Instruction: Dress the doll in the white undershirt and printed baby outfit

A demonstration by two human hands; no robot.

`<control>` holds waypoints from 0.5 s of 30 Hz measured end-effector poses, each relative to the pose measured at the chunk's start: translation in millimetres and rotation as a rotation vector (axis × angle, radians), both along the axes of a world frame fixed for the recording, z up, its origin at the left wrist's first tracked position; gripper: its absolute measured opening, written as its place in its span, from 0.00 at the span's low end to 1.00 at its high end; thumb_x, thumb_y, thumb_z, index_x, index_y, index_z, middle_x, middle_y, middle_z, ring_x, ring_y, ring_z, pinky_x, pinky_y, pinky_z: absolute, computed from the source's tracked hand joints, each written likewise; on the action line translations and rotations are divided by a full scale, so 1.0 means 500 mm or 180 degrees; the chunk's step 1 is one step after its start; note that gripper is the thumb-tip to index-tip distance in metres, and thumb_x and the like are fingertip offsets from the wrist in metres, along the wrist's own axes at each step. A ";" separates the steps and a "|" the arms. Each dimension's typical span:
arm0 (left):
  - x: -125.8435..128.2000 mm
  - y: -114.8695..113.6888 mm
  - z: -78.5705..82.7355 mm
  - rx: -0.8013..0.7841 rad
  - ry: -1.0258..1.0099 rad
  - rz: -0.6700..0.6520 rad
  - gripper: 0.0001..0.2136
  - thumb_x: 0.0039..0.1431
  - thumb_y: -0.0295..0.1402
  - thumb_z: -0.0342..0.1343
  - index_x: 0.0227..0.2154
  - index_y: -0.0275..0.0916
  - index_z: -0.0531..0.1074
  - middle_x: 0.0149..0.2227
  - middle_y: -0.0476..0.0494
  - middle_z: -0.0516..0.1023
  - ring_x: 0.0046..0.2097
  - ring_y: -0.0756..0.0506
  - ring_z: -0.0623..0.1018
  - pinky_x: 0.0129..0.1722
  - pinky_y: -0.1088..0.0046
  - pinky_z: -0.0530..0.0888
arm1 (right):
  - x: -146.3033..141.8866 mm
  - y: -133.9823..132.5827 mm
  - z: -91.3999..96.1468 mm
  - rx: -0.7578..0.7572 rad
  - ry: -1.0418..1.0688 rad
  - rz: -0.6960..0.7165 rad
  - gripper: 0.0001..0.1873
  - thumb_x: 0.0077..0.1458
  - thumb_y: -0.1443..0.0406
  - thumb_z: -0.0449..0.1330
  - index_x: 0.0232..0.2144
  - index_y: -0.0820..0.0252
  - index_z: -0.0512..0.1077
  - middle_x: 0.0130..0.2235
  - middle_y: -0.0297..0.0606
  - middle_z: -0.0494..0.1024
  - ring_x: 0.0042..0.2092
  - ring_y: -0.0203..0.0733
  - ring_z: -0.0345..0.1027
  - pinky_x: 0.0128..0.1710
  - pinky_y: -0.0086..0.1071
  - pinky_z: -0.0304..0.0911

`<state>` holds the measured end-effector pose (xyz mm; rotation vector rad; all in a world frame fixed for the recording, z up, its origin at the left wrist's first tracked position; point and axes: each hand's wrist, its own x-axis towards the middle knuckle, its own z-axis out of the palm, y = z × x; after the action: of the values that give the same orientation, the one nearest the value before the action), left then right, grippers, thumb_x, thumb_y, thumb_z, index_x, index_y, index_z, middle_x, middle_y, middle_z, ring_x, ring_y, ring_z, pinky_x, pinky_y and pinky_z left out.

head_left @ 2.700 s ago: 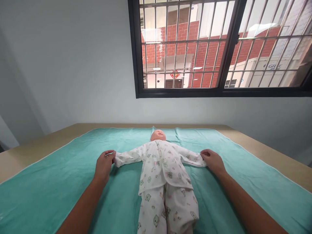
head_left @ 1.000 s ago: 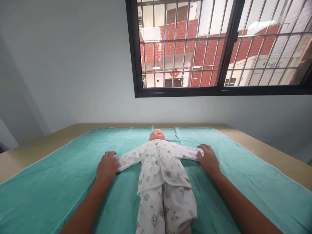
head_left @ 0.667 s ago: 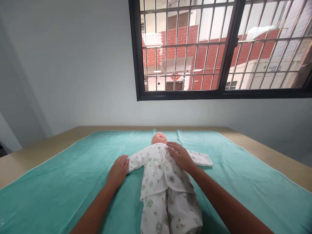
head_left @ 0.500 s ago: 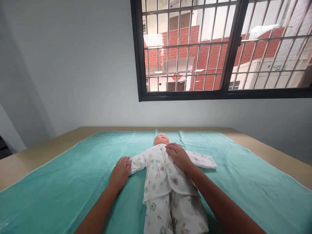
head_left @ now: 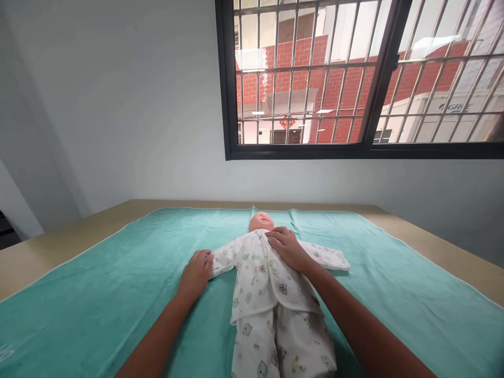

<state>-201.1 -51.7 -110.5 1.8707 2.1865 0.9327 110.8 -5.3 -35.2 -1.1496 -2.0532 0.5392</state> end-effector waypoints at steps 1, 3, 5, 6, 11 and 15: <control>0.001 0.000 0.001 -0.0007 -0.0011 0.0006 0.19 0.65 0.41 0.38 0.47 0.39 0.69 0.50 0.39 0.71 0.50 0.42 0.72 0.50 0.69 0.65 | 0.000 0.001 0.002 0.0000 -0.0050 -0.0010 0.17 0.60 0.54 0.49 0.47 0.42 0.73 0.50 0.36 0.67 0.55 0.48 0.55 0.58 0.47 0.53; 0.001 0.000 0.002 -0.0025 -0.0028 0.0012 0.18 0.65 0.41 0.38 0.46 0.39 0.69 0.49 0.40 0.72 0.50 0.42 0.72 0.50 0.69 0.65 | -0.001 0.002 0.005 0.0002 -0.0142 -0.0032 0.17 0.60 0.53 0.49 0.47 0.41 0.73 0.49 0.37 0.66 0.54 0.49 0.55 0.57 0.48 0.53; 0.002 0.000 0.004 -0.0044 -0.0045 0.0016 0.18 0.64 0.41 0.39 0.45 0.39 0.70 0.48 0.40 0.72 0.50 0.42 0.72 0.50 0.69 0.65 | 0.000 0.003 0.007 0.0013 -0.0203 -0.0059 0.18 0.60 0.52 0.50 0.48 0.41 0.73 0.49 0.37 0.66 0.54 0.49 0.56 0.57 0.48 0.54; 0.002 0.000 0.005 -0.0054 -0.0055 0.0020 0.18 0.64 0.40 0.39 0.45 0.40 0.70 0.48 0.40 0.73 0.50 0.42 0.72 0.50 0.69 0.65 | 0.001 0.003 0.008 0.0017 -0.0228 -0.0059 0.18 0.60 0.52 0.49 0.48 0.41 0.72 0.49 0.37 0.65 0.54 0.49 0.56 0.57 0.47 0.54; 0.008 -0.005 0.015 -0.0083 -0.0135 0.0067 0.17 0.64 0.40 0.41 0.44 0.39 0.71 0.47 0.39 0.74 0.49 0.42 0.73 0.48 0.69 0.66 | 0.003 -0.001 0.011 0.0008 -0.0399 0.0016 0.20 0.62 0.52 0.45 0.52 0.34 0.68 0.47 0.36 0.64 0.53 0.48 0.56 0.58 0.48 0.51; 0.014 -0.012 0.025 -0.0080 -0.0206 0.0128 0.16 0.63 0.40 0.42 0.41 0.39 0.72 0.44 0.40 0.75 0.46 0.42 0.74 0.45 0.70 0.67 | 0.002 -0.002 0.010 -0.0033 -0.0440 -0.0006 0.20 0.62 0.51 0.45 0.53 0.34 0.67 0.48 0.36 0.63 0.54 0.49 0.55 0.58 0.49 0.50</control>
<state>-193.9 -57.8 -98.2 1.7664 2.1955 0.9544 111.9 -6.1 -30.2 -1.2250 -2.1682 0.4817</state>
